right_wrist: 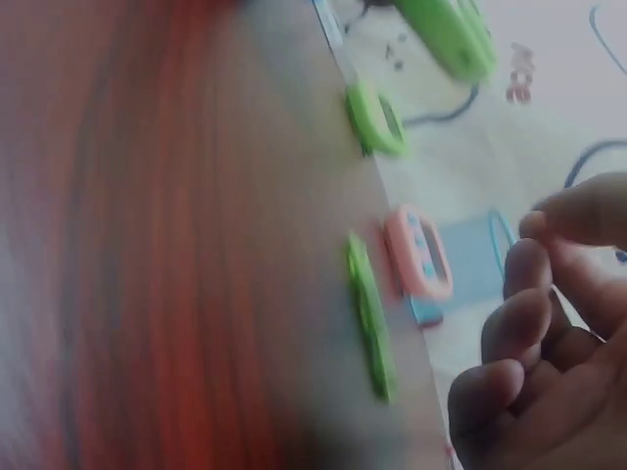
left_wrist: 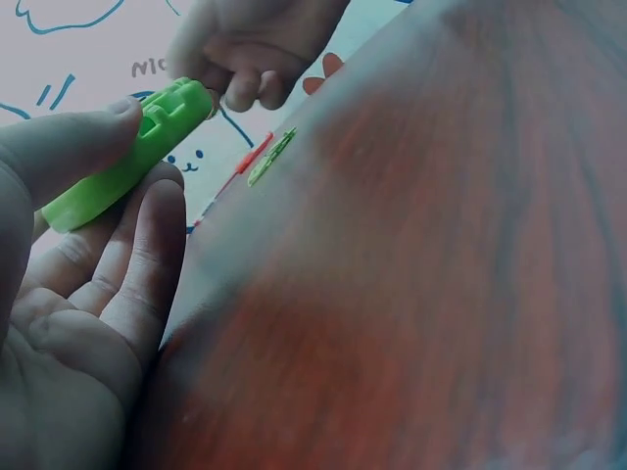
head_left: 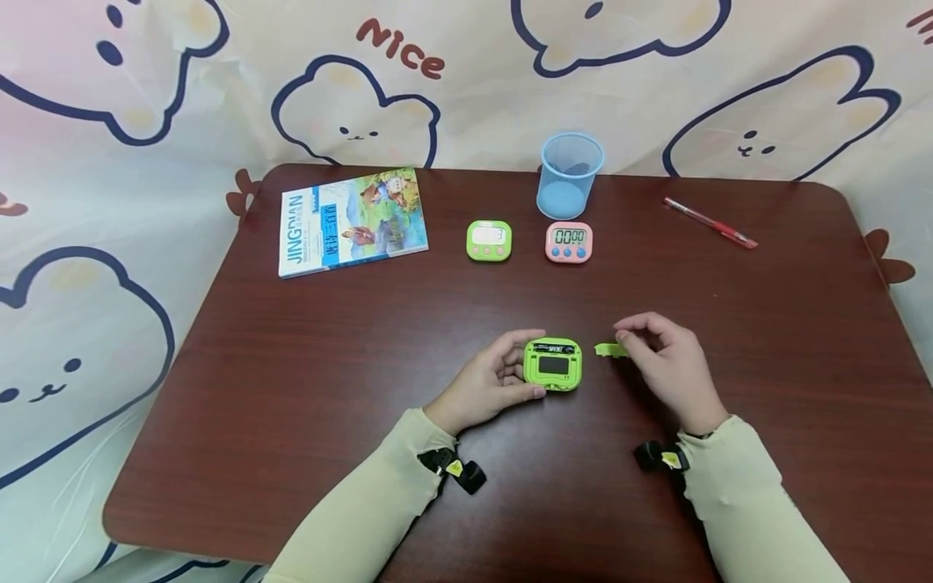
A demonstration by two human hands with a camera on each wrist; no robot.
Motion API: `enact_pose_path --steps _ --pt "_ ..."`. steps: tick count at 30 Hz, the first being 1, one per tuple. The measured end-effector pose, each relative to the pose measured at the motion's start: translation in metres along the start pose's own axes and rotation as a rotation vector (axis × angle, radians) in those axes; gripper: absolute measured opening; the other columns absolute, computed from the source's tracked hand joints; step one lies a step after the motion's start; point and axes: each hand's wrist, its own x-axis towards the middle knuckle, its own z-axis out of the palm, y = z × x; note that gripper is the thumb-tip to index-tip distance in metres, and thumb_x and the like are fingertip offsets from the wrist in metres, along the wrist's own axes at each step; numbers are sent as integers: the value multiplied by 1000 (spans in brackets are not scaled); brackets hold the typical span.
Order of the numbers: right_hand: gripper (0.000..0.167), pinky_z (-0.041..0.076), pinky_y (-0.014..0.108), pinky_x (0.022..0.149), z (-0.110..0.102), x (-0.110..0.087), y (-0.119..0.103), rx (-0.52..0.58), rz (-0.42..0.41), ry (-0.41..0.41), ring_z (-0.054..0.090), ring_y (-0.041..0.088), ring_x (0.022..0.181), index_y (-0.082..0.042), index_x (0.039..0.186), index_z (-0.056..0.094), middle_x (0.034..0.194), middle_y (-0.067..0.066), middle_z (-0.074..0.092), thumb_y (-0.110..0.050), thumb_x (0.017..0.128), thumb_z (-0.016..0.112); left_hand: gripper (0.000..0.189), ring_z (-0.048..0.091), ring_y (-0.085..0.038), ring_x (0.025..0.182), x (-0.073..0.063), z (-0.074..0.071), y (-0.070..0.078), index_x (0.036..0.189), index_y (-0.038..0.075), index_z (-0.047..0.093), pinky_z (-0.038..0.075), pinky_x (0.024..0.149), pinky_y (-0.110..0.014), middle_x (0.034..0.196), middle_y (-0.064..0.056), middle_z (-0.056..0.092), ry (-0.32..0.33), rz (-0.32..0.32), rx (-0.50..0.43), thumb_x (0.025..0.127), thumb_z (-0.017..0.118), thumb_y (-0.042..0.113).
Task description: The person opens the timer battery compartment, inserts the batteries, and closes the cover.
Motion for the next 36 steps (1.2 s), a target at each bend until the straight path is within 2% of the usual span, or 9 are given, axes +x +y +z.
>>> enact_pose_path --steps 3,7,11,14,19,22,28,33,36 --pt "13 42 19 60 -7 2 8 -127 8 -48 52 13 72 -7 105 73 91 3 65 -15 96 68 73 66 -15 89 0 0 -1 150 3 38 58 74 -24 120 -24 66 4 -2 3 87 74 -7" --pt "18 42 26 64 -14 4 14 -277 7 -144 51 17 76 -7 109 73 93 3 61 -12 91 72 73 66 -15 89 0 0 -1 150 3 38 58 75 -24 119 -24 66 3 -4 10 87 74 -7" --pt "21 43 32 66 -19 6 15 -359 8 -233 51 20 77 -5 109 73 95 7 60 -13 89 75 72 66 -13 90 1 0 0 150 3 38 58 76 -23 120 -24 65 -4 -8 11 88 73 -7" --pt "18 43 34 67 -20 7 15 -380 2 -296 50 21 78 -5 105 72 97 8 58 -14 90 75 72 65 -13 90 1 0 1 150 2 38 58 76 -23 121 -25 64 -5 -10 9 88 73 -7" --pt "8 45 31 65 -18 6 16 -312 24 -309 53 19 76 -15 97 71 89 2 62 -18 92 75 72 65 -14 89 0 0 0 150 3 38 58 75 -23 121 -26 64 -2 -13 1 87 73 -7" --pt "6 46 26 63 -15 5 17 -215 35 -264 55 17 74 -19 96 72 82 -2 65 -20 92 76 72 65 -15 89 0 0 0 149 3 39 57 75 -22 121 -26 64 2 -18 -1 87 74 -7" --pt "6 45 23 60 -15 2 5 -37 3 -177 55 17 74 -18 97 74 85 0 70 -20 92 77 72 65 -15 89 0 0 1 149 4 39 57 75 -21 122 -25 64 -1 -26 4 87 74 -6" --pt "6 46 26 54 -11 5 -13 24 -19 -205 53 18 69 -21 97 75 83 0 68 -21 92 77 72 64 -15 89 0 0 1 149 4 39 57 74 -21 120 -25 65 -1 -28 4 87 74 -7" --pt "6 48 25 57 -5 9 -20 28 -45 -237 56 17 73 -22 97 75 86 -3 68 -23 91 77 71 64 -15 89 0 1 1 149 6 39 57 75 -21 121 -25 65 -1 -27 0 87 73 -7"
